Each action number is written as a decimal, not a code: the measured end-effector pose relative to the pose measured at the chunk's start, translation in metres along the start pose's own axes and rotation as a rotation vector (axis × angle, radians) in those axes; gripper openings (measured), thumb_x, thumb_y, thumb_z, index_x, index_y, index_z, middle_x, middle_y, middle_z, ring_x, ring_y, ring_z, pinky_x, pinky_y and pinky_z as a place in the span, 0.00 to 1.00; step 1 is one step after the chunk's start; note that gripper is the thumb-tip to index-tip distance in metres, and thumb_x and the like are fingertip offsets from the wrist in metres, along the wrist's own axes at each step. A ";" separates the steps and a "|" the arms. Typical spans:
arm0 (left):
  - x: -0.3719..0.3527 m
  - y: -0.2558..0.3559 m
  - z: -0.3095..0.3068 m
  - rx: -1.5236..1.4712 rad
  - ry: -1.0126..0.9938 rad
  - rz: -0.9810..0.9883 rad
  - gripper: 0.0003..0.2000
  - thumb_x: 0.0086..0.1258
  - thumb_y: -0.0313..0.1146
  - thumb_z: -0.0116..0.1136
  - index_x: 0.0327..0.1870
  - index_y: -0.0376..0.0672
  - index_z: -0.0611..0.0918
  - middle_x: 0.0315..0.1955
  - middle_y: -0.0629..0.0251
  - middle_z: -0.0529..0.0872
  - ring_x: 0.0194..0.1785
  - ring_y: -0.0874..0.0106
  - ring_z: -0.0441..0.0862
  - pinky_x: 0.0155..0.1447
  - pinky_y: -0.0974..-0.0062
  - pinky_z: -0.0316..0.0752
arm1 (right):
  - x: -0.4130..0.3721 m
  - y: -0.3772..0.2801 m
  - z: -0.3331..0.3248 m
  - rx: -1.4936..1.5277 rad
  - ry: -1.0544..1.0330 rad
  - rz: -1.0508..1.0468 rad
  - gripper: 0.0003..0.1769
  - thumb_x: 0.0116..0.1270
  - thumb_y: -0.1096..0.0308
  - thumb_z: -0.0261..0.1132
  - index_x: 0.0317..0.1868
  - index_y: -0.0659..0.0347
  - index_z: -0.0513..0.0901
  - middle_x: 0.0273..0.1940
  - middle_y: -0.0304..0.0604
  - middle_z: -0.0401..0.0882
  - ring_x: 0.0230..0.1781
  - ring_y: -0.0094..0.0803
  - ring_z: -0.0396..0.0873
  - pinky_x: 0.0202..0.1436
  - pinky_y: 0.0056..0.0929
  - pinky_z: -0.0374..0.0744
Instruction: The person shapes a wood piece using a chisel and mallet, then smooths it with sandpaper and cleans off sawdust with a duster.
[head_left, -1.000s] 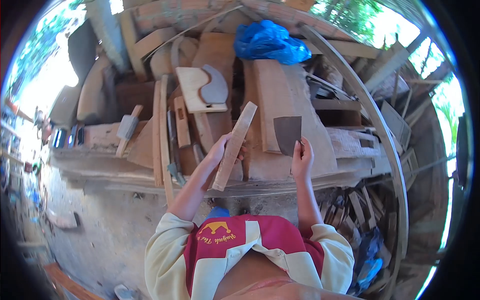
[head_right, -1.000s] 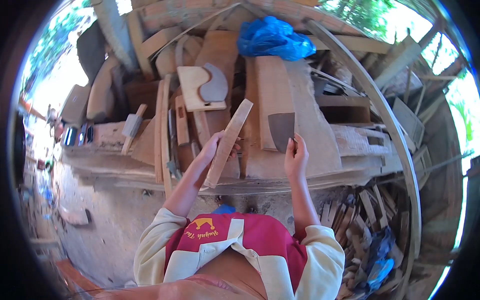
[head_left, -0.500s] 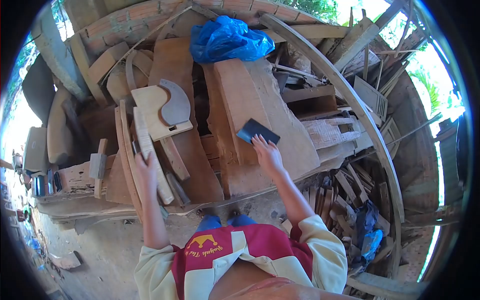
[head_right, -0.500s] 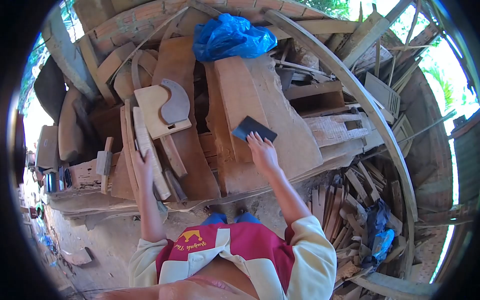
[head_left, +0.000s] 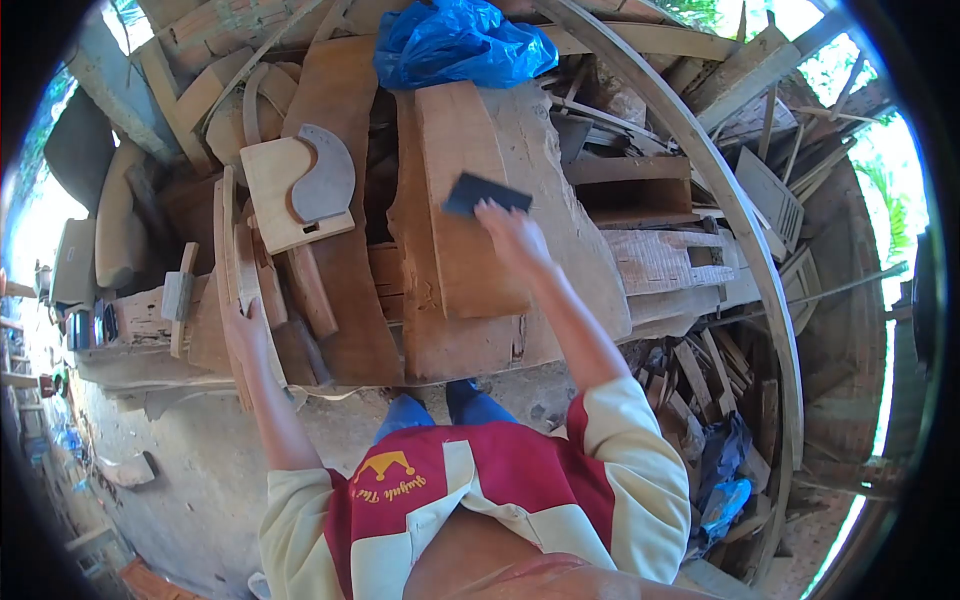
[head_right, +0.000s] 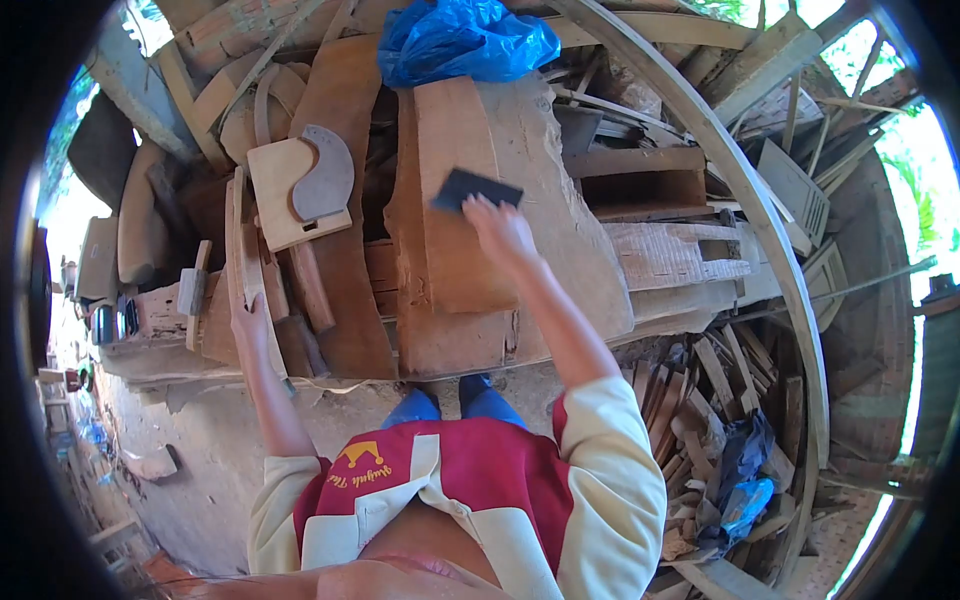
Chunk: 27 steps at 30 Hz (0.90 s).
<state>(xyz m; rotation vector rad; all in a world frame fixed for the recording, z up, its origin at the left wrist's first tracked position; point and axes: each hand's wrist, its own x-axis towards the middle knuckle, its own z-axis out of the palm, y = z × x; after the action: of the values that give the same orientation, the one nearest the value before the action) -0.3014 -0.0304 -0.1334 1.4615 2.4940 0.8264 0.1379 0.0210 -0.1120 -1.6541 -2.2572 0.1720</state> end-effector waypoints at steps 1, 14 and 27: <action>0.001 0.007 -0.006 0.131 -0.069 -0.047 0.17 0.60 0.43 0.54 0.36 0.35 0.77 0.32 0.45 0.78 0.42 0.51 0.76 0.44 0.59 0.69 | -0.032 -0.004 -0.007 -0.016 0.012 -0.068 0.20 0.60 0.72 0.47 0.53 0.60 0.73 0.57 0.45 0.69 0.58 0.40 0.67 0.59 0.42 0.65; -0.079 0.191 -0.006 -0.126 -0.355 0.347 0.39 0.52 0.48 0.63 0.61 0.34 0.61 0.60 0.44 0.60 0.65 0.51 0.55 0.66 0.61 0.53 | -0.010 0.016 -0.006 0.062 0.073 -0.074 0.18 0.63 0.68 0.49 0.53 0.56 0.73 0.57 0.39 0.69 0.60 0.30 0.64 0.61 0.39 0.62; -0.116 0.276 0.113 0.000 -0.314 0.482 0.39 0.58 0.55 0.53 0.64 0.39 0.56 0.60 0.38 0.56 0.59 0.47 0.64 0.55 0.60 0.67 | 0.073 0.051 0.006 0.193 0.184 0.062 0.15 0.65 0.63 0.48 0.47 0.55 0.77 0.49 0.41 0.76 0.50 0.37 0.74 0.57 0.42 0.66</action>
<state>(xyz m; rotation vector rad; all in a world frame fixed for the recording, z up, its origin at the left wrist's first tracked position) 0.0133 0.0205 -0.1028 2.0487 1.9436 0.5931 0.1621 0.1061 -0.1183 -1.5718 -1.9890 0.2343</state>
